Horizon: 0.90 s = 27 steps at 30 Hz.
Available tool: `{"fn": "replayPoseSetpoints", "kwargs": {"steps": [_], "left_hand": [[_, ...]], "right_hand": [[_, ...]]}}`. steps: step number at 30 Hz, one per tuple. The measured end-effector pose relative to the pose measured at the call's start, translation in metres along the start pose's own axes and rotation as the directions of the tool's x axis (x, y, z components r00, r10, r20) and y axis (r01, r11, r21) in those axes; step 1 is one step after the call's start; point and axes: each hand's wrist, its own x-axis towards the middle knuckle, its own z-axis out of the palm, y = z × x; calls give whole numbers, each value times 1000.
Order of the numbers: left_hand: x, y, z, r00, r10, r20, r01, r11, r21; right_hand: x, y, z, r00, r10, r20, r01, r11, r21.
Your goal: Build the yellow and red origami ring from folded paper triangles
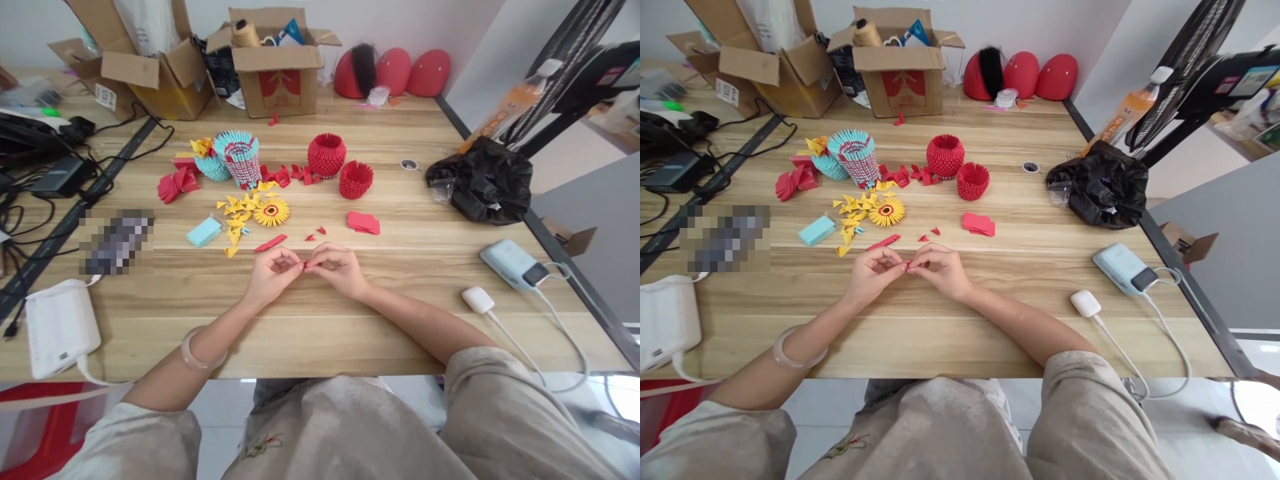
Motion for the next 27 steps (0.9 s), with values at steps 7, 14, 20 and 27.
{"fn": "replayPoseSetpoints", "kwargs": {"steps": [7,14,20,27], "left_hand": [[2,-3,-3,999,-30,46,34,997,-76],[2,-9,-6,994,111,-25,-112,992,-52],[1,-11,-9,985,163,55,-166,984,57],[0,-11,-10,977,198,74,-210,950,230]], "right_hand": [[2,2,-1,999,49,-14,-48,994,101],[3,6,-1,937,346,42,-342,889,305],[3,5,-3,929,365,63,-369,897,245],[3,2,-3,943,320,89,-329,936,128]]}}
